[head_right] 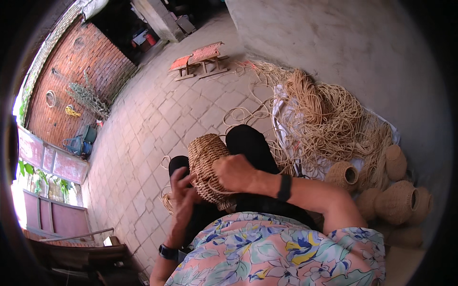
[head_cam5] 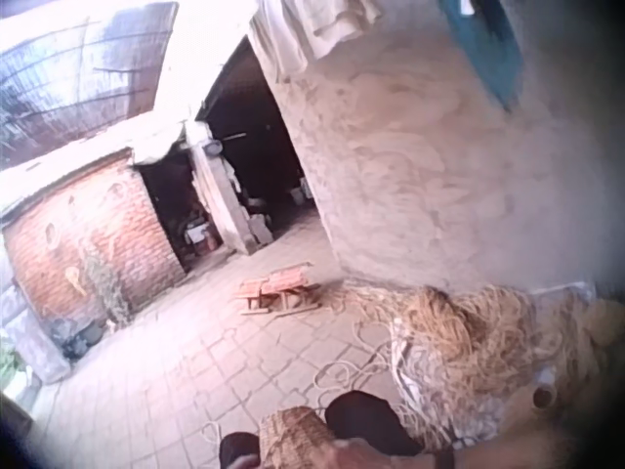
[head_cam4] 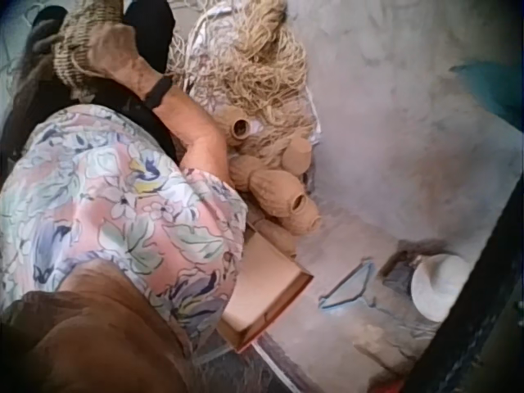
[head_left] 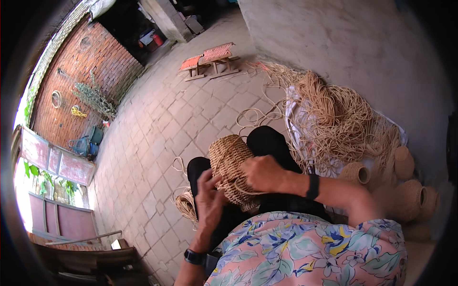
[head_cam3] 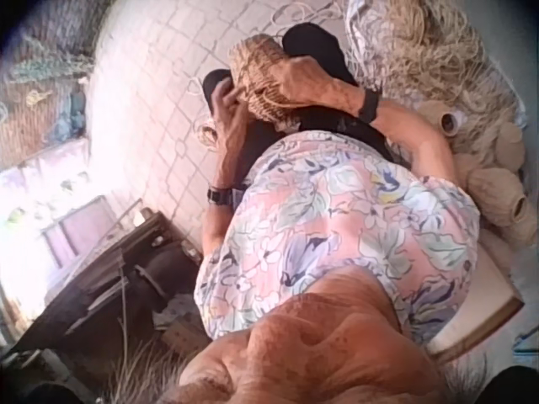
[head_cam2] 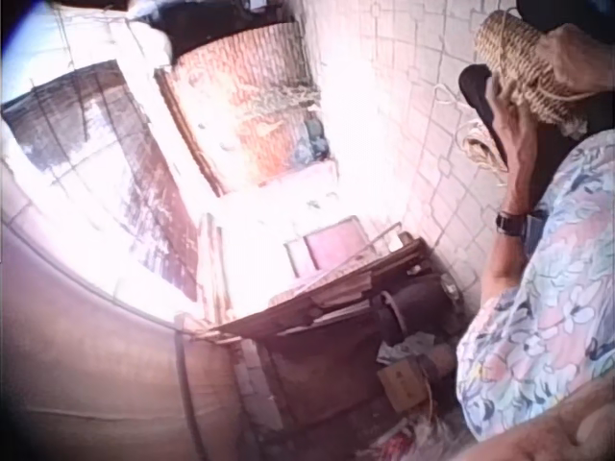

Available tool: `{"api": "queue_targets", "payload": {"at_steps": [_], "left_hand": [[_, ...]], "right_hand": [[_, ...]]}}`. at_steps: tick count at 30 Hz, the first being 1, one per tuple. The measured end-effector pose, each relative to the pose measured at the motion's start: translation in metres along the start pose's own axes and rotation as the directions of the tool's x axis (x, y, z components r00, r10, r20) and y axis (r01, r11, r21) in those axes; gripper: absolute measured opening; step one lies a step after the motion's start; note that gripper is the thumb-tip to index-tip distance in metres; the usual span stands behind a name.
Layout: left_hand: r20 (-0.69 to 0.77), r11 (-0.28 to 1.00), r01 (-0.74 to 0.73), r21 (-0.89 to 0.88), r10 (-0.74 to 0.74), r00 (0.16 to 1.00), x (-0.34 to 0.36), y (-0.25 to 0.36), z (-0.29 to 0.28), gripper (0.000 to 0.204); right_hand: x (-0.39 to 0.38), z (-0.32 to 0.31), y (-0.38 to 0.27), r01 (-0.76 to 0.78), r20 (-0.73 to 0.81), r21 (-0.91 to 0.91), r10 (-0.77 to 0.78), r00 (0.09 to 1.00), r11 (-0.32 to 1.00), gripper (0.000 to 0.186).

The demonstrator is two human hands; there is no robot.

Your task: Weaving a small basket or decorative item using dried plant fibers.

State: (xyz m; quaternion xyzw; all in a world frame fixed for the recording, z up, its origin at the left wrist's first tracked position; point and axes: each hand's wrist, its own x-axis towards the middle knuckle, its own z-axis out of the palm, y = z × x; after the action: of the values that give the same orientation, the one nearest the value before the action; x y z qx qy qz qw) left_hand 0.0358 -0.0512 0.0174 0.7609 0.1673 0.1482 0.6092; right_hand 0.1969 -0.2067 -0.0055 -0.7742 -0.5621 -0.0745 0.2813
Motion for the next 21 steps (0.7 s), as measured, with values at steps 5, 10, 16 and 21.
{"api": "queue_targets", "payload": {"at_steps": [5,10,16,21], "left_hand": [[-0.174,0.983,0.112,0.148,-0.085,0.981,-0.006,-0.016,-0.04,0.041],[0.003,0.823,-0.096,0.56,0.114,0.993,-0.004,-0.007,-0.011,0.034],[0.113,0.702,-0.256,0.664,0.244,0.963,0.011,-0.005,0.001,0.035],[0.117,0.738,-0.294,0.608,0.283,0.952,0.01,-0.013,-0.001,0.034]], "right_hand": [[-0.023,-0.014,0.031,-0.28,0.067,0.362,0.274,0.959,0.889,0.013],[-0.009,-0.011,0.011,-0.113,0.036,0.523,0.111,0.993,0.845,0.023],[-0.016,-0.003,0.006,-0.02,-0.076,0.169,0.033,0.997,0.985,0.015],[-0.032,-0.003,0.041,-0.297,-0.218,-0.014,0.287,0.933,0.955,0.015]]}}
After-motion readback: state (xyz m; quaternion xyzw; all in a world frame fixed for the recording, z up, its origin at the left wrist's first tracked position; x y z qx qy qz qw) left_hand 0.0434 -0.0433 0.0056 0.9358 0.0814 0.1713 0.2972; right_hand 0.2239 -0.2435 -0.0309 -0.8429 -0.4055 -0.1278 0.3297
